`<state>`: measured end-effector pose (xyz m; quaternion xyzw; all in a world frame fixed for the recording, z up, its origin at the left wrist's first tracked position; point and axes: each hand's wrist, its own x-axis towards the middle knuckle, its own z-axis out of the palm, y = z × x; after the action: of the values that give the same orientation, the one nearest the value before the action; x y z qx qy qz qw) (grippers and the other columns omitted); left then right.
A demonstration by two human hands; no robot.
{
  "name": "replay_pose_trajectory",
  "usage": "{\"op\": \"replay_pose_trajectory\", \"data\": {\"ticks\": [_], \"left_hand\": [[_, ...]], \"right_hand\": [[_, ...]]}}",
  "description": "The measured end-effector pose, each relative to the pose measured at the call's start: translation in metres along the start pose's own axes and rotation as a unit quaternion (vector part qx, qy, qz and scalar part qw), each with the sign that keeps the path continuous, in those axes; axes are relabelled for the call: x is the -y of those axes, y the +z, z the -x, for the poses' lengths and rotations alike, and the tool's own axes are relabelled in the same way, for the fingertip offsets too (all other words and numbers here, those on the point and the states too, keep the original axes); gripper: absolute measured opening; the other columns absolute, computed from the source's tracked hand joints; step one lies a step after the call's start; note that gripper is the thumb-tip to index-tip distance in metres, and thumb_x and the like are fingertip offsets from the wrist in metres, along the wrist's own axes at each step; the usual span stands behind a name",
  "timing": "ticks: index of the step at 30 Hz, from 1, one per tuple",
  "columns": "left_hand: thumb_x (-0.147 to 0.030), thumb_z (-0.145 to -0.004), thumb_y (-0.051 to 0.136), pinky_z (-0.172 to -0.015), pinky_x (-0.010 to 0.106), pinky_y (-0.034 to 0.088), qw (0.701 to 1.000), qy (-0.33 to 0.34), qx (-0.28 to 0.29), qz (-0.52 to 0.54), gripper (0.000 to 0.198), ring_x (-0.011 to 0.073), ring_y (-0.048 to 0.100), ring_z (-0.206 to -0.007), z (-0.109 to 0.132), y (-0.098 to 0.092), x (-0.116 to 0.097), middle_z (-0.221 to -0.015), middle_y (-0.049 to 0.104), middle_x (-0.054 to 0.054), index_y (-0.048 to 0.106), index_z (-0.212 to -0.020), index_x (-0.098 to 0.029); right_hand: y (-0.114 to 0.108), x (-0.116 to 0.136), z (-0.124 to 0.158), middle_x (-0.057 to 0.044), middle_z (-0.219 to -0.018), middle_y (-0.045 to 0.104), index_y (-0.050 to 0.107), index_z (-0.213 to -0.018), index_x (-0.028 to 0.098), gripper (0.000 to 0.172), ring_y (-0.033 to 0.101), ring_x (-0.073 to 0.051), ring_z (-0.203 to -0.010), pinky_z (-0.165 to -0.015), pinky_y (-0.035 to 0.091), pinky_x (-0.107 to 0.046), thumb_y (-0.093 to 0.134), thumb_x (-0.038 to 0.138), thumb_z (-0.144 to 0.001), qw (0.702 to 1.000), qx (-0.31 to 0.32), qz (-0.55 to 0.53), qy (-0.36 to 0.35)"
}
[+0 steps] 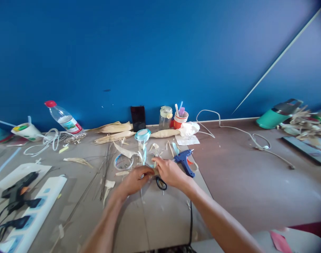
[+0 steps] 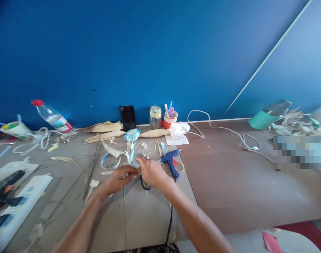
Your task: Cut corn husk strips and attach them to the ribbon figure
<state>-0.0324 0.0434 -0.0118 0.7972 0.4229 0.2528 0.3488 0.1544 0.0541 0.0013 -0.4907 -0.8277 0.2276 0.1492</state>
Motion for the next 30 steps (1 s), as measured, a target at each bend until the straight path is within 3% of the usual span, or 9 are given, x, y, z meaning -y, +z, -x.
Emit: {"op": "replay_pose_trajectory", "data": {"ticks": [3, 6, 11, 15, 20, 30], "left_hand": [[-0.017, -0.083, 0.048, -0.078, 0.028, 0.048, 0.997, 0.051, 0.054, -0.03, 0.024, 0.0167, 0.064, -0.082, 0.004, -0.006, -0.001, -0.086, 0.072, 0.0, 0.07, -0.089, -0.026], [-0.02, -0.084, 0.051, -0.085, 0.031, 0.044, 0.989, 0.096, 0.065, -0.094, 0.021, 0.0173, 0.063, -0.086, 0.007, -0.009, 0.001, -0.087, 0.07, 0.0, 0.07, -0.088, -0.028], [-0.021, -0.084, 0.052, -0.093, 0.035, 0.037, 0.987, 0.078, 0.077, -0.121, 0.018, 0.0163, 0.06, -0.088, 0.006, 0.0, -0.007, -0.09, 0.064, 0.002, 0.07, -0.081, -0.025], [-0.021, -0.085, 0.053, -0.094, 0.037, 0.032, 0.982, 0.11, 0.13, -0.087, 0.018, 0.0169, 0.059, -0.087, 0.004, 0.015, -0.012, -0.085, 0.066, 0.001, 0.068, -0.077, -0.024], [-0.013, -0.082, 0.052, -0.093, 0.038, 0.031, 0.98, 0.103, 0.127, -0.112, 0.021, 0.0173, 0.059, -0.085, 0.005, 0.028, -0.004, -0.082, 0.067, 0.001, 0.069, -0.079, -0.025], [-0.014, -0.086, 0.049, -0.093, 0.04, 0.029, 0.97, 0.101, 0.143, -0.17, 0.022, 0.0165, 0.058, -0.083, 0.005, 0.026, -0.01, -0.08, 0.063, 0.002, 0.069, -0.08, -0.023]], "right_hand": [[0.003, 0.002, 0.018, -0.011, -0.09, 0.07, 0.052, -0.12, 0.016, 0.036, 0.066, -0.021, -0.08, -0.064, 0.039, -0.025, 0.04, 0.013, -0.086, 1.0, 0.021, 0.012, 0.001], [0.013, 0.0, 0.037, -0.011, -0.091, 0.07, 0.051, -0.119, 0.015, 0.035, 0.066, -0.021, -0.083, -0.065, 0.039, -0.025, 0.041, 0.014, -0.086, 1.0, 0.029, 0.0, 0.01], [0.026, -0.005, 0.055, -0.009, -0.086, 0.07, 0.053, -0.112, 0.016, 0.029, 0.065, -0.021, -0.077, -0.061, 0.036, -0.026, 0.041, 0.014, -0.086, 0.999, 0.028, 0.03, -0.005], [0.031, -0.007, 0.059, -0.007, -0.079, 0.069, 0.056, -0.097, 0.016, 0.018, 0.062, -0.019, -0.069, -0.06, 0.034, -0.027, 0.043, 0.013, -0.085, 0.997, 0.002, 0.071, -0.039], [0.031, -0.007, 0.059, -0.006, -0.079, 0.066, 0.057, -0.087, 0.017, 0.014, 0.06, -0.019, -0.07, -0.063, 0.035, -0.028, 0.045, 0.011, -0.082, 0.993, -0.01, 0.107, -0.054], [0.023, -0.02, 0.051, -0.008, -0.082, 0.064, 0.063, -0.084, 0.017, 0.017, 0.059, -0.019, -0.072, -0.065, 0.036, -0.03, 0.047, 0.021, -0.087, 0.99, -0.008, 0.142, 0.009]]}}
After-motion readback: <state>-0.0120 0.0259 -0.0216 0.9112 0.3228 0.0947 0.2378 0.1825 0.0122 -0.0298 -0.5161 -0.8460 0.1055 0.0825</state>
